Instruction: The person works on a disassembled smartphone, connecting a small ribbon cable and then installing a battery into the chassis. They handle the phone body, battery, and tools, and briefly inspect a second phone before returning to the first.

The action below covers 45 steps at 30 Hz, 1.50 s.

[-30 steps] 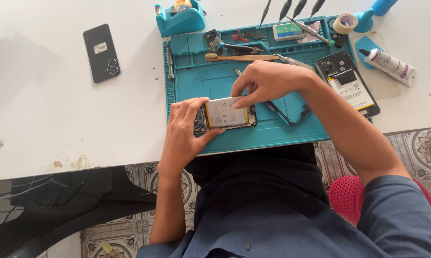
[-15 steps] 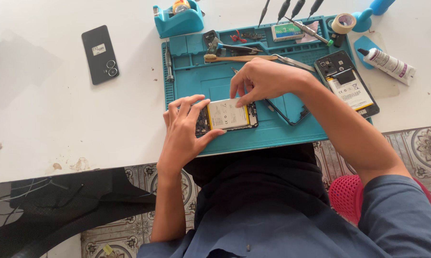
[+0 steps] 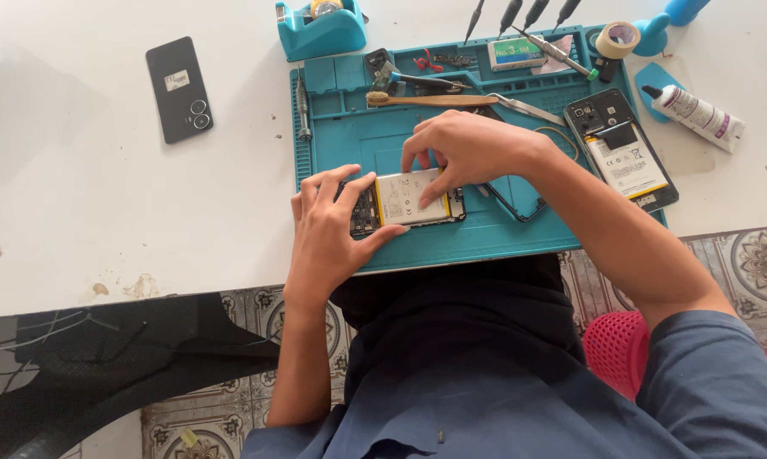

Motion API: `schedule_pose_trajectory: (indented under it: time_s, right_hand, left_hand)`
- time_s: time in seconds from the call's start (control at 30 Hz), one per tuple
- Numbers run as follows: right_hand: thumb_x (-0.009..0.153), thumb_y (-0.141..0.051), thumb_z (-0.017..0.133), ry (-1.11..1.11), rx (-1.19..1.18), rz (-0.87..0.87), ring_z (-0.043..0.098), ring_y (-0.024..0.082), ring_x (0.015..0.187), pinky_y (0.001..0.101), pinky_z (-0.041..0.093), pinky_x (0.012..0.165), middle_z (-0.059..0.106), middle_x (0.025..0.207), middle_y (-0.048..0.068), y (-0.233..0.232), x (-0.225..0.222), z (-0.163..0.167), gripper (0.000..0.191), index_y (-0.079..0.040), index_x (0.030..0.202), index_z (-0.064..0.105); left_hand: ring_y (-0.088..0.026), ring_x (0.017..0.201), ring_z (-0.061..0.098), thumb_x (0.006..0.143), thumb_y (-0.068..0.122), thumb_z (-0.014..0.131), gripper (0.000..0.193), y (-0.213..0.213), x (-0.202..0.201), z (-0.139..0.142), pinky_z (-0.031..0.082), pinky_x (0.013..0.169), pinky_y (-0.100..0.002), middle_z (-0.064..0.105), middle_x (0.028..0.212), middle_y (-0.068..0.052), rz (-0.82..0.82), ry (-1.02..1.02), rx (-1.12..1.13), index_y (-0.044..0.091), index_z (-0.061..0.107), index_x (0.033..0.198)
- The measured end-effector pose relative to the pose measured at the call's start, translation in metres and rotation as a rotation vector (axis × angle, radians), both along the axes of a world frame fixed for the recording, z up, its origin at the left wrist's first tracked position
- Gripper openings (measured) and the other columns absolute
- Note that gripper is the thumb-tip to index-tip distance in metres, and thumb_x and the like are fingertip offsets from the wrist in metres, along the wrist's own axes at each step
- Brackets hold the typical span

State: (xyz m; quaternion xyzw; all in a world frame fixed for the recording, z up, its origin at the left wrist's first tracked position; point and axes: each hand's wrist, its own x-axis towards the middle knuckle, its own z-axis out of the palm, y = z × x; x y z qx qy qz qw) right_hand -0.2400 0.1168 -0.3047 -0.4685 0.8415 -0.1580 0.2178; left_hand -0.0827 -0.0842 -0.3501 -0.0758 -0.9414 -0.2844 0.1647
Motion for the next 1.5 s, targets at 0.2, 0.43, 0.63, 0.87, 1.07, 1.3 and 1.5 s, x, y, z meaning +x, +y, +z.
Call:
schedule_pose_trajectory:
  time_s: [0.2, 0.43, 0.63, 0.87, 1.07, 1.3, 1.5]
  right_hand:
    - [0.061, -0.045, 0.092, 0.013, -0.026, 0.056, 0.069, 0.024, 0.08, 0.0385, 0.055, 0.069, 0.071, 0.092, 0.008, 0.003, 0.002, 0.001, 0.056, -0.008, 0.101, 0.078]
    - [0.078, -0.032, 0.082, 0.015, -0.047, 0.014, 0.07, 0.02, 0.076, 0.0362, 0.057, 0.069, 0.073, 0.093, 0.007, 0.002, 0.007, 0.002, 0.031, -0.009, 0.098, 0.081]
    - [0.083, -0.023, 0.076, -0.046, -0.1, 0.021, 0.071, 0.018, 0.074, 0.0357, 0.057, 0.069, 0.072, 0.089, 0.008, 0.006, 0.006, 0.005, 0.023, -0.011, 0.101, 0.081]
    - [0.076, -0.029, 0.084, -0.009, -0.005, -0.026, 0.069, 0.024, 0.078, 0.0407, 0.054, 0.071, 0.072, 0.084, 0.008, 0.005, 0.007, 0.005, 0.032, -0.01, 0.101, 0.077]
    - [0.075, -0.03, 0.085, -0.012, 0.06, -0.072, 0.07, 0.025, 0.079, 0.0417, 0.054, 0.071, 0.072, 0.083, 0.008, 0.003, 0.009, 0.004, 0.035, -0.01, 0.102, 0.074]
    - [0.088, -0.029, 0.076, 0.063, -0.182, 0.025, 0.069, 0.024, 0.09, 0.0397, 0.056, 0.076, 0.072, 0.098, 0.007, 0.002, 0.014, 0.003, 0.024, -0.011, 0.104, 0.078]
    - [0.091, -0.029, 0.073, 0.202, -0.323, 0.156, 0.068, 0.025, 0.092, 0.041, 0.055, 0.078, 0.07, 0.099, 0.008, -0.003, 0.024, -0.006, 0.024, -0.016, 0.11, 0.081]
  left_hand:
    - [-0.031, 0.13, 0.047, 0.071, 0.061, 0.086, 0.072, 0.002, 0.001, -0.001, 0.035, 0.107, -0.049, 0.062, 0.135, -0.011, 0.019, 0.018, -0.034, 0.009, 0.074, 0.119]
    - [-0.031, 0.129, 0.047, 0.073, 0.059, 0.085, 0.069, 0.004, 0.004, -0.001, 0.036, 0.108, -0.048, 0.062, 0.133, -0.008, 0.023, 0.026, -0.066, 0.012, 0.075, 0.122]
    - [-0.031, 0.129, 0.048, 0.075, 0.059, 0.085, 0.065, 0.006, 0.004, -0.001, 0.036, 0.107, -0.048, 0.063, 0.133, -0.008, 0.02, 0.048, -0.119, 0.014, 0.076, 0.122]
    - [-0.03, 0.127, 0.05, 0.078, 0.055, 0.083, 0.068, 0.007, 0.007, -0.001, 0.038, 0.107, -0.048, 0.064, 0.134, -0.007, -0.022, 0.065, -0.061, 0.01, 0.074, 0.128]
    - [-0.03, 0.129, 0.05, 0.082, 0.051, 0.083, 0.056, 0.007, 0.008, -0.001, 0.04, 0.106, -0.046, 0.064, 0.136, -0.004, -0.044, 0.044, -0.1, 0.014, 0.075, 0.122]
    - [-0.031, 0.127, 0.048, 0.074, 0.059, 0.085, 0.075, 0.007, 0.008, -0.002, 0.038, 0.105, -0.05, 0.063, 0.132, -0.012, 0.028, 0.08, -0.067, 0.002, 0.071, 0.12]
    - [-0.03, 0.126, 0.051, 0.075, 0.061, 0.086, 0.068, 0.008, 0.011, -0.001, 0.039, 0.104, -0.048, 0.065, 0.13, -0.01, 0.076, 0.097, -0.121, 0.009, 0.07, 0.114]
